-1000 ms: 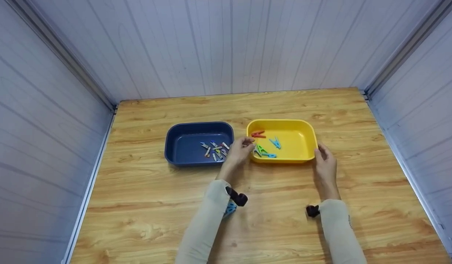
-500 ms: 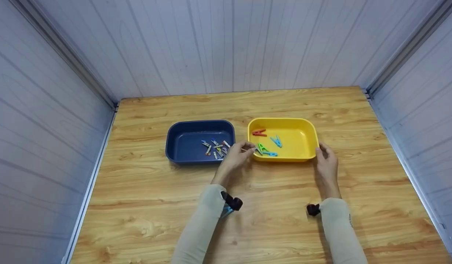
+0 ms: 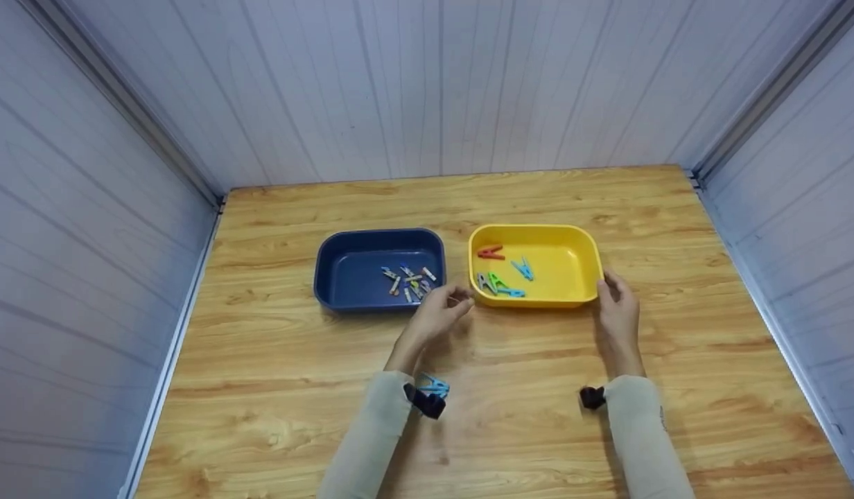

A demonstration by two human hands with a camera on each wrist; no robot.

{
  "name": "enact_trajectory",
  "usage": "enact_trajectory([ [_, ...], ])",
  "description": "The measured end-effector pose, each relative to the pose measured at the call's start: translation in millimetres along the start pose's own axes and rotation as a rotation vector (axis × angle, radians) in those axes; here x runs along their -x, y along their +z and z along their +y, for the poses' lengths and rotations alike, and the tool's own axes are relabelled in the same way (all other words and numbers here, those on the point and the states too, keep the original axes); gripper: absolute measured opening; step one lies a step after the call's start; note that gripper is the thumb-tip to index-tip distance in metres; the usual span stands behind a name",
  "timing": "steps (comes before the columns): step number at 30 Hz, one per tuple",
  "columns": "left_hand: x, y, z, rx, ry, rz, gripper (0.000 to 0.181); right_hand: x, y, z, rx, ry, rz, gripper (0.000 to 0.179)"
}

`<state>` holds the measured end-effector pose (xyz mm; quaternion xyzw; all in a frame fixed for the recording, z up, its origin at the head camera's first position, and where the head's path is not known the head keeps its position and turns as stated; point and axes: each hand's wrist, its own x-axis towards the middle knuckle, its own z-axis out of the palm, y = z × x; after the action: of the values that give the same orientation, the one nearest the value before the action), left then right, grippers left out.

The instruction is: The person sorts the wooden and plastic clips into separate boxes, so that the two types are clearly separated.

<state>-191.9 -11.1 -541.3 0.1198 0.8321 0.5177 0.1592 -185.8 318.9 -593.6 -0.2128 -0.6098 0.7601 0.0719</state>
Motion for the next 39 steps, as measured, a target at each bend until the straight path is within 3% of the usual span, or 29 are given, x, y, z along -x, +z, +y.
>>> enact_trajectory([
  [5,12.5,-1.1,-4.7,-0.03,0.031,-0.018,0.021,-1.2,-3,3,0.164,-0.058,0.036,0.049],
  [13,29.6,-6.0,-13.6,-0.112,0.03,-0.135,0.02,-1.5,-3,2,0.204,-0.037,0.032,0.05],
  [16,37.4,-8.9,-18.1,-0.148,0.01,-0.197,0.02,-2.0,-2,2,0.163,-0.026,0.023,0.05],
  [21,50.6,-15.9,-26.7,-0.2,-0.003,-0.293,0.017,-2.0,-1,1,0.006,0.009,-0.006,0.049],
  [26,60.4,-21.5,-34.0,-0.258,-0.012,-0.35,0.018,-2.2,-2,-1,-0.027,-0.01,-0.014,0.048],
  [32,68.1,-23.1,-40.0,-0.321,0.005,-0.384,0.023,-0.7,-1,-2,0.174,-0.075,0.044,0.045],
  [39,69.8,-21.9,-46.3,-0.392,-0.003,-0.371,0.025,3.0,0,-10,0.244,-0.038,0.044,0.047],
])
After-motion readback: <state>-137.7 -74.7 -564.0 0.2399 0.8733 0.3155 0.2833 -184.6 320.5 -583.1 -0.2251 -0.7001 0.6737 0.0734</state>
